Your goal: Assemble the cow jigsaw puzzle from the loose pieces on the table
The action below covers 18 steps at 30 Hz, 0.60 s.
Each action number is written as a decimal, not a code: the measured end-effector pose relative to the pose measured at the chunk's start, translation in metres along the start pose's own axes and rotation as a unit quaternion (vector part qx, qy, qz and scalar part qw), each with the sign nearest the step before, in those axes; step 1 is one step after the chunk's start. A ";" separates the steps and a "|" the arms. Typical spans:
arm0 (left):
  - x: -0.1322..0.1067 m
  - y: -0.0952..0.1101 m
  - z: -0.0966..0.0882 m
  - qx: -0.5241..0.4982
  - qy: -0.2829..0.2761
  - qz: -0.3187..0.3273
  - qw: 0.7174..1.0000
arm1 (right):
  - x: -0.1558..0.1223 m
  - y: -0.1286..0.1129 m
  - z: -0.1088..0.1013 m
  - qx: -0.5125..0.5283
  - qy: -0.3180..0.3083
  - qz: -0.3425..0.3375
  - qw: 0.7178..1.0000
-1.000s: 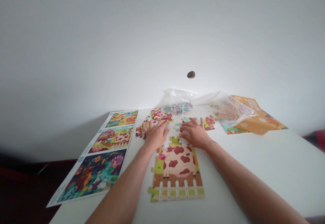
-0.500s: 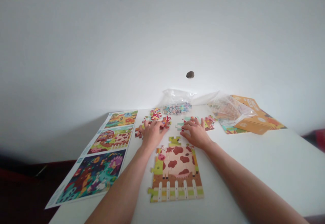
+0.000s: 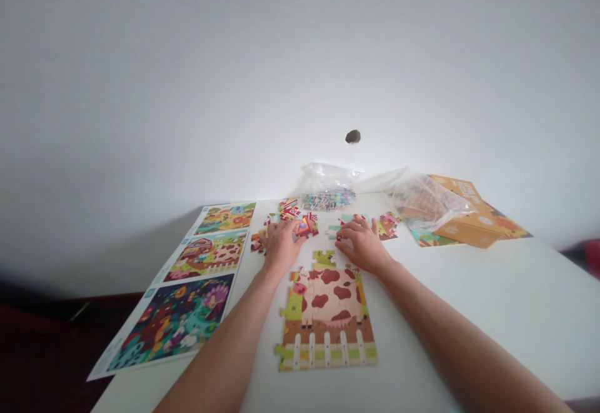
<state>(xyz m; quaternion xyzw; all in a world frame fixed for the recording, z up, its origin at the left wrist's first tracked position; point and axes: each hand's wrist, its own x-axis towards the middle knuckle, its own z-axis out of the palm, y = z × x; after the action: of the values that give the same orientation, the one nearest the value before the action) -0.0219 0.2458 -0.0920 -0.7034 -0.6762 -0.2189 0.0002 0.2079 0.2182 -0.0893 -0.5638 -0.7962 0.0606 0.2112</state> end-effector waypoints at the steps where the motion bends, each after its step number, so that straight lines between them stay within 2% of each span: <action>1: -0.001 0.001 -0.001 -0.002 0.003 0.005 1.000 | 0.000 0.000 0.000 0.003 0.001 -0.001 1.000; 7: -0.003 0.003 -0.001 -0.019 -0.005 0.019 1.000 | 0.000 -0.002 -0.003 0.027 0.019 -0.013 0.999; 12: -0.002 0.002 0.002 -0.015 -0.001 0.006 1.000 | -0.001 -0.002 -0.005 0.030 0.005 -0.032 0.999; 16: -0.005 0.005 -0.001 0.004 -0.015 0.027 1.000 | -0.001 -0.001 -0.006 0.015 0.002 -0.013 1.000; 18: -0.006 0.005 -0.004 0.016 -0.002 0.022 1.000 | -0.001 0.000 -0.006 0.014 -0.001 -0.003 1.000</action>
<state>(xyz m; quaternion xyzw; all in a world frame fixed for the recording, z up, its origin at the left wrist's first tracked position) -0.0186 0.2383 -0.0885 -0.7187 -0.6638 -0.2064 0.0151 0.2101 0.2160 -0.0844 -0.5582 -0.7974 0.0716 0.2178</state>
